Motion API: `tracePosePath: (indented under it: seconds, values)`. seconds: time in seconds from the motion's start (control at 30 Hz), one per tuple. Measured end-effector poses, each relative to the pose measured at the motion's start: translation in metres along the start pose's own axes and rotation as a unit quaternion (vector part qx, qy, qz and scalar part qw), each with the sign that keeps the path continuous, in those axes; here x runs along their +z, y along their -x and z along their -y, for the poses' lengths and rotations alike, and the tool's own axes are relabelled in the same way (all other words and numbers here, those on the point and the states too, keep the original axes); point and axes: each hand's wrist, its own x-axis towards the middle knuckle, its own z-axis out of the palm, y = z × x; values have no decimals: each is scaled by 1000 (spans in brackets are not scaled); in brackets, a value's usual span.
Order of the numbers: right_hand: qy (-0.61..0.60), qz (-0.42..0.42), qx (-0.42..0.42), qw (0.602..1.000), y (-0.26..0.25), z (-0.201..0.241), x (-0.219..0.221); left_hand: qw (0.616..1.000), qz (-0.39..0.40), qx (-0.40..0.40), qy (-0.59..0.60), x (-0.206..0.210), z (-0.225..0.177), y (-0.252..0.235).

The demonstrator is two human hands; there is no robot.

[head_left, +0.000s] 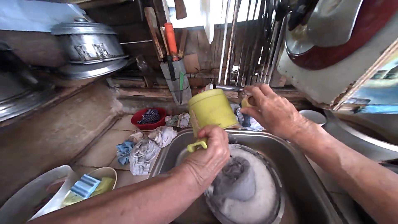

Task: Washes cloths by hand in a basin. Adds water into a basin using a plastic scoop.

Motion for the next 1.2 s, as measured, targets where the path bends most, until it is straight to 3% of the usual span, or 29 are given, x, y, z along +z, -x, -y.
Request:
tracePosePath:
  seconds: [0.07, 0.13, 0.27, 0.3, 0.4, 0.5, 0.57, 0.63, 0.73, 0.8, 0.83, 0.9, 1.0, 1.03, 1.07, 1.13, 1.2]
  values:
    - [29, -2, 43, 999, 1, 4, -3, 999, 4, -16, 28, 1, -1, 1]
    - [48, 28, 72, 996, -1, 9, -8, 987, -2, -51, 154, 6, 3, 3]
    - [19, 42, 62, 997, -10, 14, -9, 910, 42, -156, 381, 26, 4, 15]
    - [8, 49, 47, 998, -12, 14, -10, 878, 90, -170, 438, 30, 0, 20]
    - [-15, 103, -55, 993, -17, 10, -18, 723, 280, -181, 605, 29, -10, 29]
    - [-38, 131, -158, 978, -18, 4, -22, 631, 296, -199, 689, 35, -32, 39]
    - [-85, 66, -164, 981, -16, 3, -18, 597, 279, -205, 724, 39, -45, 45]
    - [-43, 10, -109, 993, -15, 3, -13, 579, 283, -206, 736, 37, -51, 48]
    - [-29, 33, -13, 999, -10, 1, -12, 575, 300, -205, 733, 30, -53, 49]
    - [-158, -32, 17, 987, 7, -5, -5, 573, 302, -209, 733, 22, -55, 50]
    - [-258, -67, 72, 961, 19, -8, 5, 576, 298, -211, 732, 18, -58, 50]
    - [-442, -90, 227, 863, 45, -12, 43, 598, 268, -208, 726, 10, -70, 49]
    - [-621, 41, 422, 659, 65, -18, 101, 599, 242, -188, 740, 1, -81, 44]
    - [-649, 47, 452, 610, 63, -20, 113, 597, 242, -184, 743, -1, -80, 41]
    - [-664, 40, 460, 588, 59, -18, 118, 594, 247, -183, 744, -2, -79, 39]
    - [-667, 66, 423, 610, 53, -11, 114, 594, 255, -192, 739, 0, -78, 35]
    - [-607, 212, 306, 702, 61, -6, 107, 605, 238, -215, 729, 2, -82, 33]
